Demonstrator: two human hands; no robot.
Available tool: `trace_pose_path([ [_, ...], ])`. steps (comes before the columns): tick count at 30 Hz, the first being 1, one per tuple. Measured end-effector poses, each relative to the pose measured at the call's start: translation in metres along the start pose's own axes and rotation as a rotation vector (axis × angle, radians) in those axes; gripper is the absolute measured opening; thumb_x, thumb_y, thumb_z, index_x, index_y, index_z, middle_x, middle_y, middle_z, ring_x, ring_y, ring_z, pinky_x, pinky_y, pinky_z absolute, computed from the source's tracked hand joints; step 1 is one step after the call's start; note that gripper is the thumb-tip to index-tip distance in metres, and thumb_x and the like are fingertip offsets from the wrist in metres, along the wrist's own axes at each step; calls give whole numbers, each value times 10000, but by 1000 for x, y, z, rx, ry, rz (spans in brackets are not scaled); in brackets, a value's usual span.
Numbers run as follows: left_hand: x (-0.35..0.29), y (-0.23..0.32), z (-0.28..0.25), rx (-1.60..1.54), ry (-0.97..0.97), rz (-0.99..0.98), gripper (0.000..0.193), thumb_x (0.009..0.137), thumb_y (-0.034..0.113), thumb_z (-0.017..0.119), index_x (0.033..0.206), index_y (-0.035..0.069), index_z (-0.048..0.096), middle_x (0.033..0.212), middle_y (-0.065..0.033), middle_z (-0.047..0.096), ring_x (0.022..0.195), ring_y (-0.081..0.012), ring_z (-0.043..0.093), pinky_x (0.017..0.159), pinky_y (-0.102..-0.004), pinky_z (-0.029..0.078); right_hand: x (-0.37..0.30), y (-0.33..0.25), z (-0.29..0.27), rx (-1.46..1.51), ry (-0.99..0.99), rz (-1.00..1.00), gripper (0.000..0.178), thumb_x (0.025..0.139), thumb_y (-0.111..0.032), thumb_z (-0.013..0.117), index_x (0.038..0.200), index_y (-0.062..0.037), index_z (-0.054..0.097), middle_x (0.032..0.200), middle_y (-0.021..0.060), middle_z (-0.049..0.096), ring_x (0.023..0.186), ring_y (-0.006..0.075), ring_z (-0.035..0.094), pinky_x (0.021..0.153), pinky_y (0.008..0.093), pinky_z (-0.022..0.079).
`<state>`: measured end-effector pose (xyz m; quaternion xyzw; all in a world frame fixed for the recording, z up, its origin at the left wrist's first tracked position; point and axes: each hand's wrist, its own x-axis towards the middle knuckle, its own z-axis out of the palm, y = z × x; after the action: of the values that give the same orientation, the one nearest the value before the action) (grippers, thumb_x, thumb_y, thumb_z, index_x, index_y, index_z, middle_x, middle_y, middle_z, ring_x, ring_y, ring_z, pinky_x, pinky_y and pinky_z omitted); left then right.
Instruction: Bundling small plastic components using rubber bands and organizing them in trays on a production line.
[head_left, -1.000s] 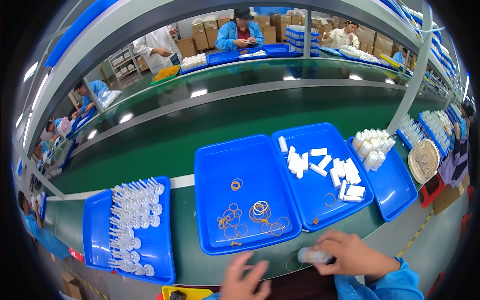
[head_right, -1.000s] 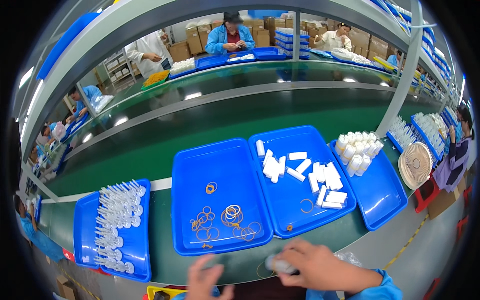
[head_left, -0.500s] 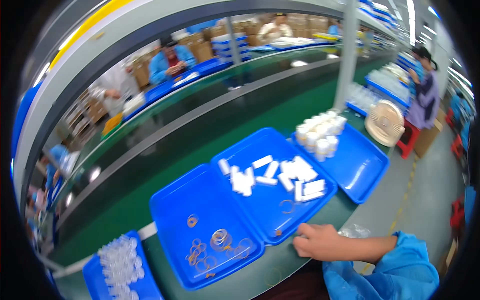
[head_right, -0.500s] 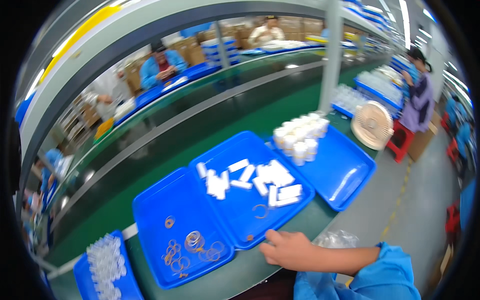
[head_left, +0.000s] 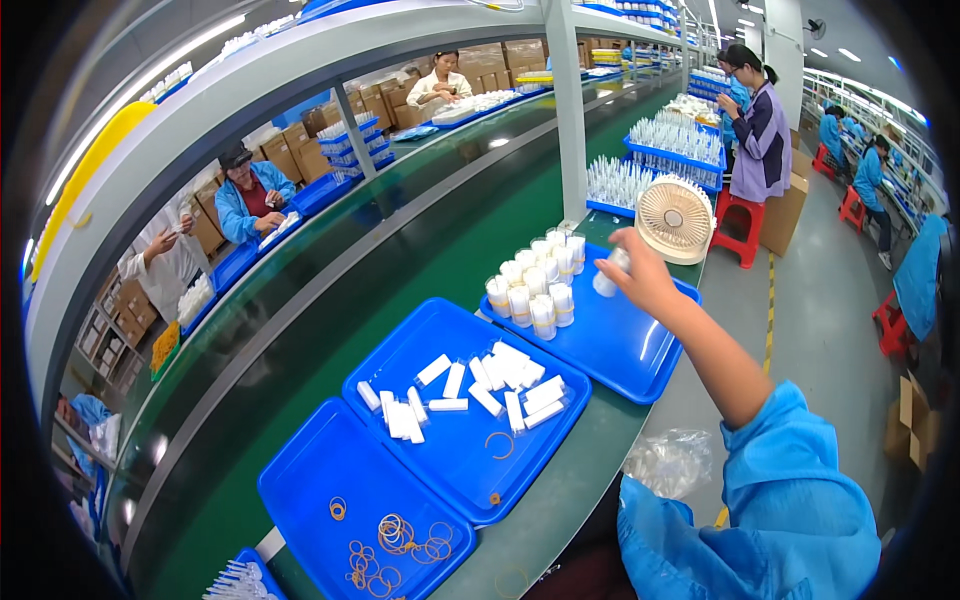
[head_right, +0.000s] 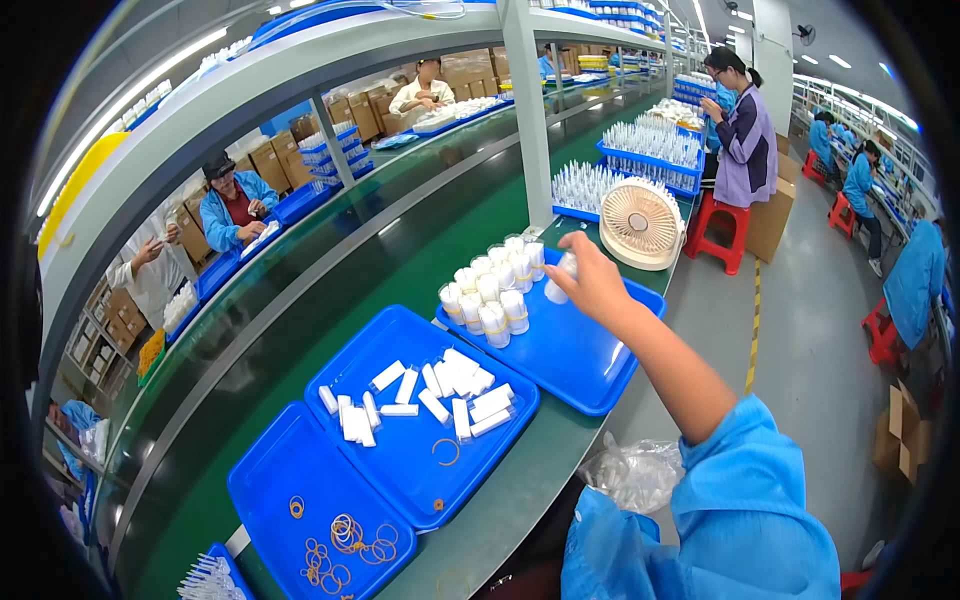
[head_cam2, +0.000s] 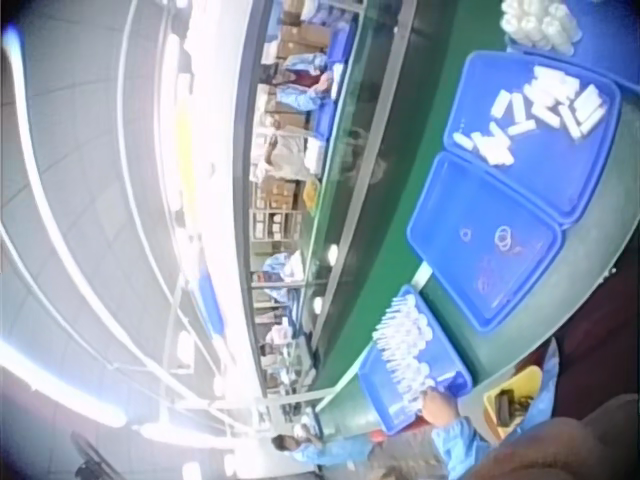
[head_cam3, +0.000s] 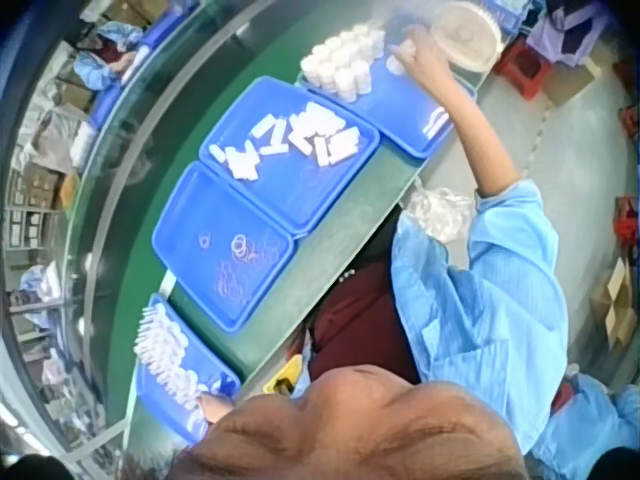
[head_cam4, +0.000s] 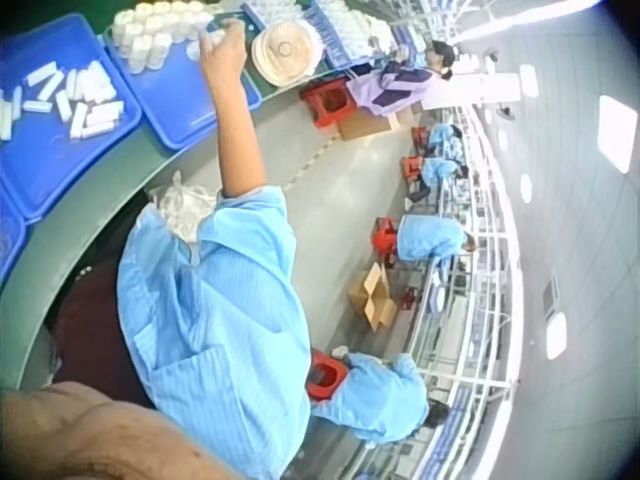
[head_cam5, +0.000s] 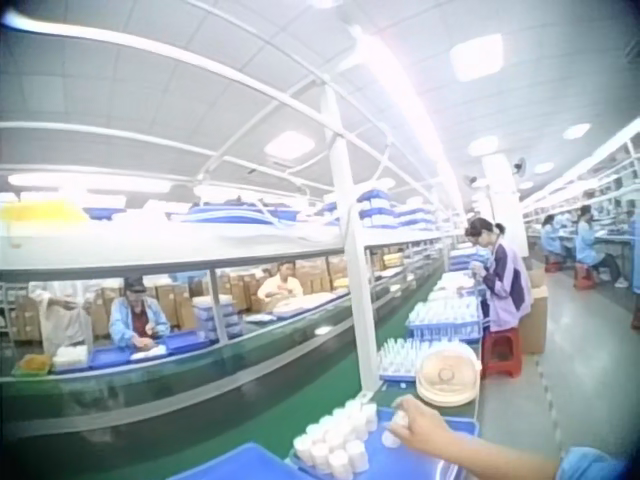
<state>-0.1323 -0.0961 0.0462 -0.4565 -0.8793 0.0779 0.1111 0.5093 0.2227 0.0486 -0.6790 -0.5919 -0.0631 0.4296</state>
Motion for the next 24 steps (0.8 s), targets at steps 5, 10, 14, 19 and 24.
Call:
trace_pose_path([
  [5,-3,-5,-13,-109,81,90,331,733,124,587,1024,-27,544,941,-216,559,773,-354,566,680,-437,450,28,25,51,-64,-172,15,435,786,-333,654,1036,-44,447,1000,208,568,940,377,558,801,413,446],
  [10,-15,6,-30,-246,139,-84,292,779,149,636,990,-24,532,924,-201,555,815,-290,544,720,-350,447,38,25,75,38,-297,19,407,807,-384,620,971,-23,530,890,231,598,898,372,575,774,412,459],
  [14,-20,25,-27,-898,289,-56,179,832,95,621,947,6,517,906,-126,545,833,-202,518,720,-309,444,35,3,77,-198,-171,-120,322,835,-344,582,942,-42,598,917,194,589,810,339,598,698,418,481],
  [19,-12,97,-21,-1635,212,198,186,842,-26,543,992,21,445,961,-99,517,809,-171,533,738,-309,475,2,-96,78,-103,-217,-315,304,776,-316,632,956,-71,619,995,128,590,837,313,607,740,418,486],
  [24,-18,182,-41,-1978,-120,275,265,808,-34,567,1036,20,443,961,-111,522,852,-207,574,767,-319,478,-38,-171,140,84,-753,-598,351,719,-207,667,1034,-68,599,1006,136,616,928,316,593,790,401,482],
])
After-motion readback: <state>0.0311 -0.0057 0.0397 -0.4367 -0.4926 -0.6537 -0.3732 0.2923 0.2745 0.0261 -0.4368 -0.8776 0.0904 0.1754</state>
